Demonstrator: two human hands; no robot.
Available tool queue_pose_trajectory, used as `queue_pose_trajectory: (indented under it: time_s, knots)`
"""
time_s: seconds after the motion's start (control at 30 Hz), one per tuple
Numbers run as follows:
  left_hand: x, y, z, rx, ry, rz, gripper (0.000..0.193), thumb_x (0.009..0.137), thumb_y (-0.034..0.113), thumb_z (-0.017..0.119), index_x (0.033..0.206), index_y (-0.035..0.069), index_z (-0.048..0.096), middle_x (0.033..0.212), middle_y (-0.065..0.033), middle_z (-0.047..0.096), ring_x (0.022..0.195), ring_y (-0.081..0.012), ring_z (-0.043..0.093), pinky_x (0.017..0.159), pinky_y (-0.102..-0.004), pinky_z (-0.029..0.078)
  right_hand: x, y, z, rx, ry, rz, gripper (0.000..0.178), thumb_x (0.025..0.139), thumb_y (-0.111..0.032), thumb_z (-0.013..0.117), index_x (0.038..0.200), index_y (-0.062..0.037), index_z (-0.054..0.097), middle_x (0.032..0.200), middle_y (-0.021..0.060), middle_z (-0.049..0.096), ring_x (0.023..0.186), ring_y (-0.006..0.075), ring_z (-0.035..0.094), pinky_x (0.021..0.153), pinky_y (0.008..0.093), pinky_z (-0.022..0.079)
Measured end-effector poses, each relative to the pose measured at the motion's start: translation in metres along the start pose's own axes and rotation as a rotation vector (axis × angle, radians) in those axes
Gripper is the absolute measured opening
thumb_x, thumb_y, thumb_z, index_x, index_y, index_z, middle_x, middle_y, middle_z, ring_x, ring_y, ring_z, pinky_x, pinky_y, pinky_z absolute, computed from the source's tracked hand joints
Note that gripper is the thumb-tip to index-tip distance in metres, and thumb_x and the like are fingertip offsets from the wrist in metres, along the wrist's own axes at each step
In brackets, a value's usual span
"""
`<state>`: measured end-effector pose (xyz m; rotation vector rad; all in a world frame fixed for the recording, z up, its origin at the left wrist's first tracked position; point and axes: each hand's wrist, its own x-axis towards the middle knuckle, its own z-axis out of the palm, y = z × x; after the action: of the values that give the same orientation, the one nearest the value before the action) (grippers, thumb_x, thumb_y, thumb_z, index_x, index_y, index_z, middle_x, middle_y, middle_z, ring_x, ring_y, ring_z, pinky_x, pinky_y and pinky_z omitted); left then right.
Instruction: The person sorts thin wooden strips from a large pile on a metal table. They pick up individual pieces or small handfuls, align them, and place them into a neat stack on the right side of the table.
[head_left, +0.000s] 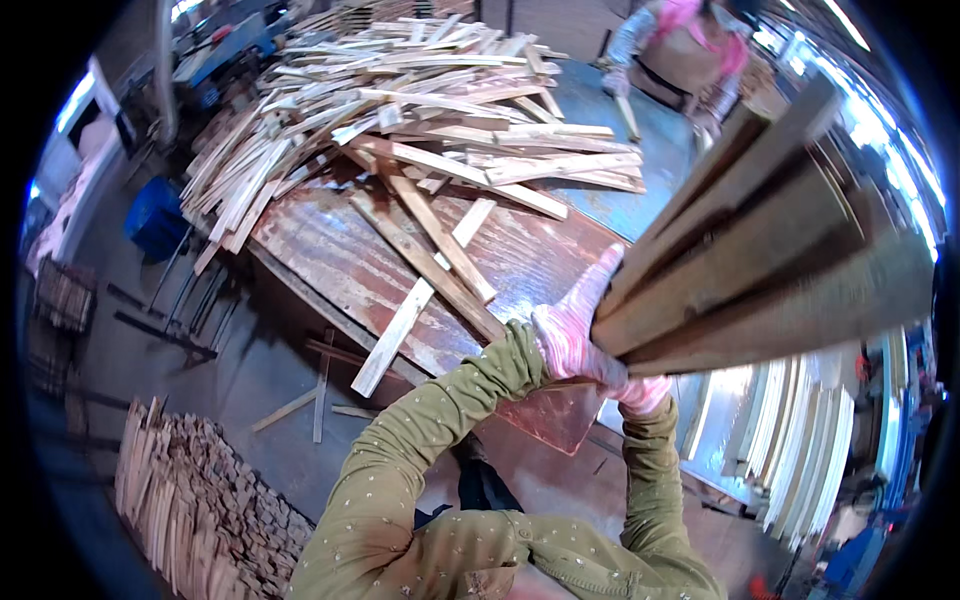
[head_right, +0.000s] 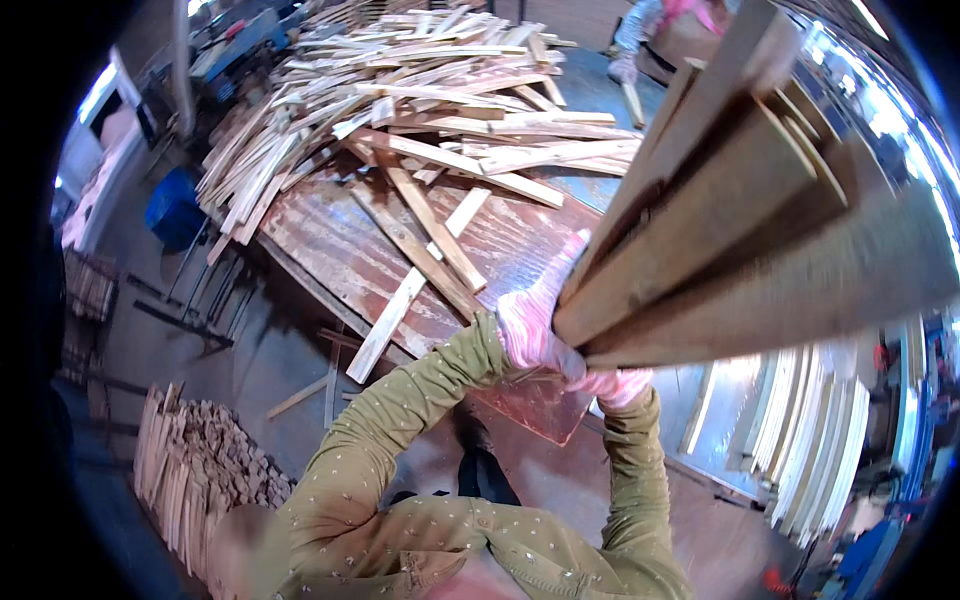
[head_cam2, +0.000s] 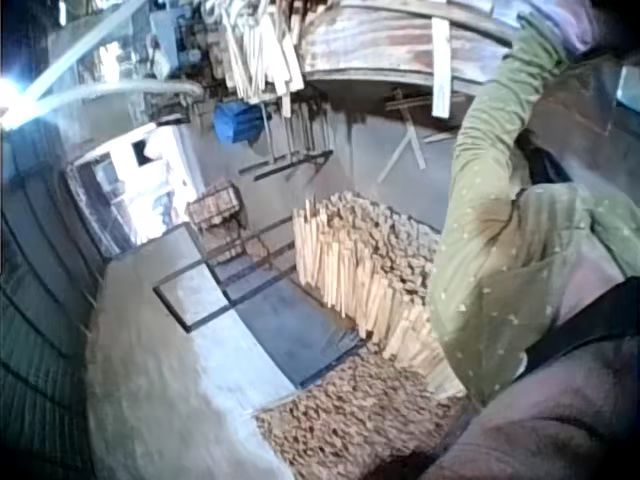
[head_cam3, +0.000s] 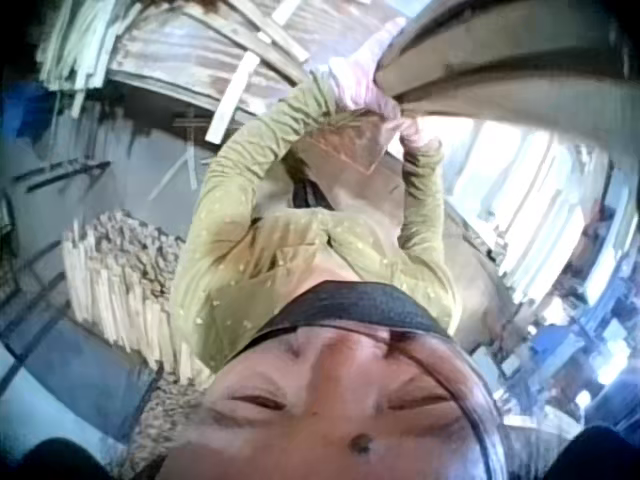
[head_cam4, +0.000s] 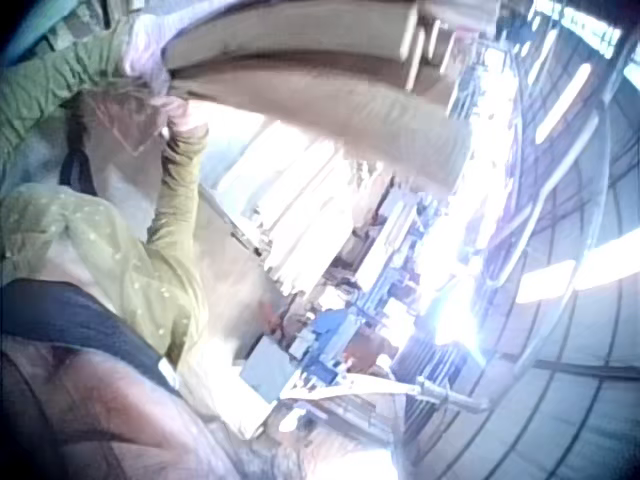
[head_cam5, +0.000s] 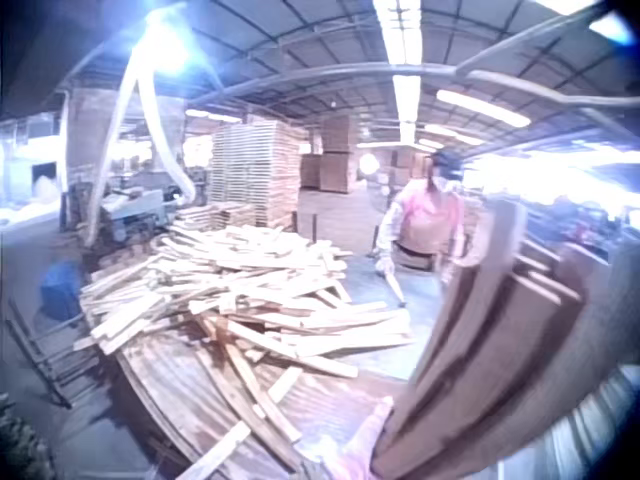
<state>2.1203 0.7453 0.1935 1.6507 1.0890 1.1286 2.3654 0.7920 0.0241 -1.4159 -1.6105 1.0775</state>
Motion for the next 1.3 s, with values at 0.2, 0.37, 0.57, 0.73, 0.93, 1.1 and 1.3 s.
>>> queue_pose_trajectory:
  time_s: [0.2, 0.37, 0.57, 0.73, 0.93, 1.1, 1.3]
  knots:
    - [-0.04, -0.042, 0.025, -0.102, 0.413, 0.058, 0.125, 0.049, 0.048, 0.087, 0.148, 0.003, 0.024, 0.136, -0.021, 0.045, 0.126, -0.0337, 0.045, 0.108, -0.038, 0.034, 0.003, -0.001, 0.008, -0.035, -0.078, -0.111, 0.038, 0.083, -0.023, 0.071, 0.114, -0.004, 0.062, 0.11, 0.008, 0.065, 0.104, 0.0187, 0.059, 0.09, 0.0353, 0.047]
    - [-0.113, -0.026, -0.011, -0.133, 0.648, 0.118, 0.14, 0.045, 0.047, 0.095, 0.151, 0.004, 0.012, 0.143, -0.0165, 0.039, 0.126, -0.0275, 0.043, 0.11, -0.0372, 0.03, -0.014, -0.055, 0.058, 0.003, -0.36, -0.29, 0.04, 0.083, -0.023, 0.071, 0.116, -0.0039, 0.062, 0.112, 0.0084, 0.064, 0.106, 0.019, 0.059, 0.091, 0.0355, 0.047]
    - [-0.32, -0.041, -0.034, -1.248, 1.165, 0.37, 0.117, 0.067, 0.01, 0.084, 0.153, 0.012, 0.005, 0.146, -0.0091, 0.035, 0.13, -0.0202, 0.037, 0.109, -0.0362, 0.033, -0.119, -0.132, 0.245, 0.21, -1.33, -0.324, 0.041, 0.083, -0.023, 0.07, 0.119, -0.0037, 0.062, 0.114, 0.0089, 0.064, 0.108, 0.0194, 0.059, 0.093, 0.0358, 0.047]
    - [-0.535, -0.008, 0.003, -0.313, 2.022, 0.228, 0.102, 0.071, 0.016, 0.082, 0.149, 0.009, 0.017, 0.133, -0.0098, 0.045, 0.117, -0.0206, 0.046, 0.096, -0.0359, 0.044, -0.344, -0.228, 0.382, 0.184, -2.11, -0.307, 0.036, 0.085, -0.015, 0.068, 0.117, -0.0003, 0.06, 0.111, 0.0063, 0.063, 0.103, 0.0166, 0.059, 0.091, 0.0325, 0.048]
    - [-0.766, 0.107, 0.083, -0.948, 2.38, 1.297, 0.055, 0.087, 0.032, 0.066, 0.124, 0.003, 0.039, 0.095, -0.013, 0.051, 0.069, -0.0179, 0.051, 0.05, -0.0304, 0.048, -0.649, -0.264, 0.432, 0.034, -2.846, 0.154, 0.067, 0.085, -0.024, 0.071, 0.135, 0.0037, 0.037, 0.123, 0.0084, 0.051, 0.113, 0.0202, 0.052, 0.096, 0.0327, 0.046]
    - [-0.889, 0.149, 0.184, -0.21, 2.895, 1.11, 0.069, 0.09, 0.048, 0.057, 0.13, -0.004, 0.035, 0.104, -0.0168, 0.048, 0.086, -0.0244, 0.054, 0.066, -0.0328, 0.051, -0.878, -0.18, 0.457, -0.304, -3.153, 0.274, 0.099, 0.079, -0.054, 0.068, 0.145, 0.004, 0.023, 0.141, 0.0192, 0.043, 0.131, 0.0285, 0.043, 0.104, 0.0398, 0.041]
    - [-0.966, 0.132, 0.284, 0.502, 2.683, -2.232, 0.099, 0.082, 0.065, 0.055, 0.145, -0.004, 0.023, 0.144, -0.0372, 0.025, 0.136, -0.0506, 0.023, 0.112, -0.0581, 0.017, -0.919, -0.161, 0.364, -0.549, -2.304, -1.903, 0.098, 0.085, -0.061, 0.052, 0.149, 0.0001, 0.011, 0.15, 0.0278, 0.025, 0.14, 0.0421, 0.027, 0.113, 0.0503, 0.025]
